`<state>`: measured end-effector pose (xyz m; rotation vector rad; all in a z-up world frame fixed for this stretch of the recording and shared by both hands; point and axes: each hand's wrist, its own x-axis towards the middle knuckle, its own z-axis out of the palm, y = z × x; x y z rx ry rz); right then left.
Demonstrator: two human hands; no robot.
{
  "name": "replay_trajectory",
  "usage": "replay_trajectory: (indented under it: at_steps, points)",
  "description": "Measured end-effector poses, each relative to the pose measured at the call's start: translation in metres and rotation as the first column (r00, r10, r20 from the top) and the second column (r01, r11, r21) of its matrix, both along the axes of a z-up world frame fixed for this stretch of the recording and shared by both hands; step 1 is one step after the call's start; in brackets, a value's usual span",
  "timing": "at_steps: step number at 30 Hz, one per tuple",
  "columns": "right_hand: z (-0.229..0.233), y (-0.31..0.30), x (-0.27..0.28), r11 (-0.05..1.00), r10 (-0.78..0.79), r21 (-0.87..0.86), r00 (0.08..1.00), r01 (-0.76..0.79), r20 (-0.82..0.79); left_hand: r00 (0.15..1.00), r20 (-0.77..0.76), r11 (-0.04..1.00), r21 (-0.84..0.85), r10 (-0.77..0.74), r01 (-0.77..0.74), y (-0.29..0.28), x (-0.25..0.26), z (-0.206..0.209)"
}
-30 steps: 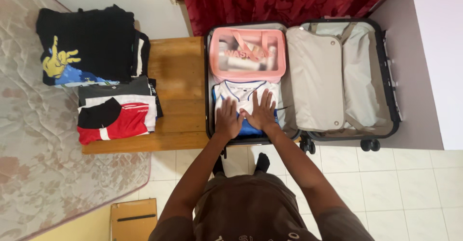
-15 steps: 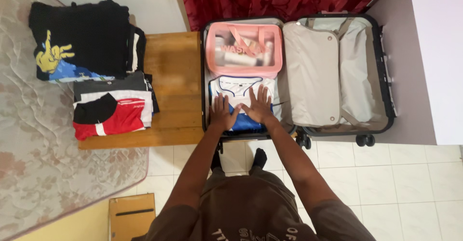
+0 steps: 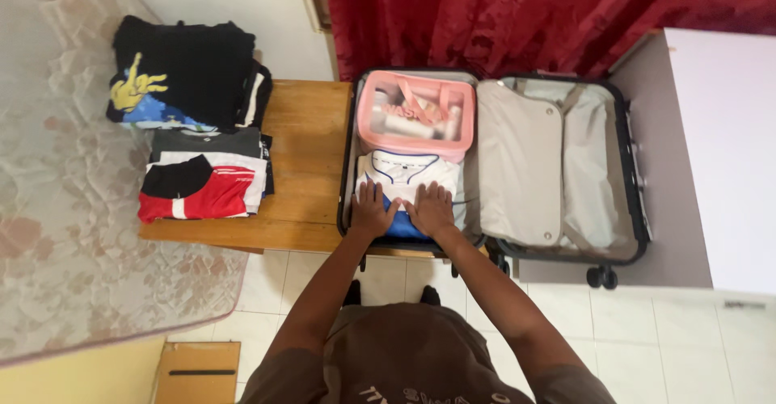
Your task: The person folds several t-shirts and shorts on a wooden table and places them into an open suitcase. The person handles each item one at a time, folding and arranging them neatly inside the suitcase.
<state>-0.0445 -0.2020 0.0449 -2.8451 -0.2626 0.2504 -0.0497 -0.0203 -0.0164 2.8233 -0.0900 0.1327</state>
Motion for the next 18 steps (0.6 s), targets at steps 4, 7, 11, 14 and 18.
replay_trajectory:
  at_steps: [4,7,11,14,18]
  points:
    - [0.025,0.002,0.000,0.982,0.084,0.155,0.987,-0.105,0.140,0.942,0.322,0.969,-0.184,-0.098,0.163,0.003,-0.021,0.039]
    - [0.032,0.022,0.004,0.908,0.076,0.390,0.974,-0.157,0.215,0.938,0.345,0.904,-0.396,-0.017,0.162,0.008,-0.043,0.076]
    - [0.027,0.062,-0.007,0.761,0.109,0.569,0.926,-0.312,0.363,0.937,0.270,0.791,-0.612,0.221,-0.010,0.021,-0.082,0.110]
    - [0.030,0.103,-0.022,0.718,0.148,0.604,0.923,-0.347,0.354,0.878,0.312,0.800,-0.587,0.362,-0.121,0.050,-0.105,0.125]
    - [0.035,0.148,-0.050,0.725,0.230,0.580,0.925,-0.370,0.303,0.804,0.310,0.732,-0.648,0.507,-0.212,0.101,-0.142,0.121]
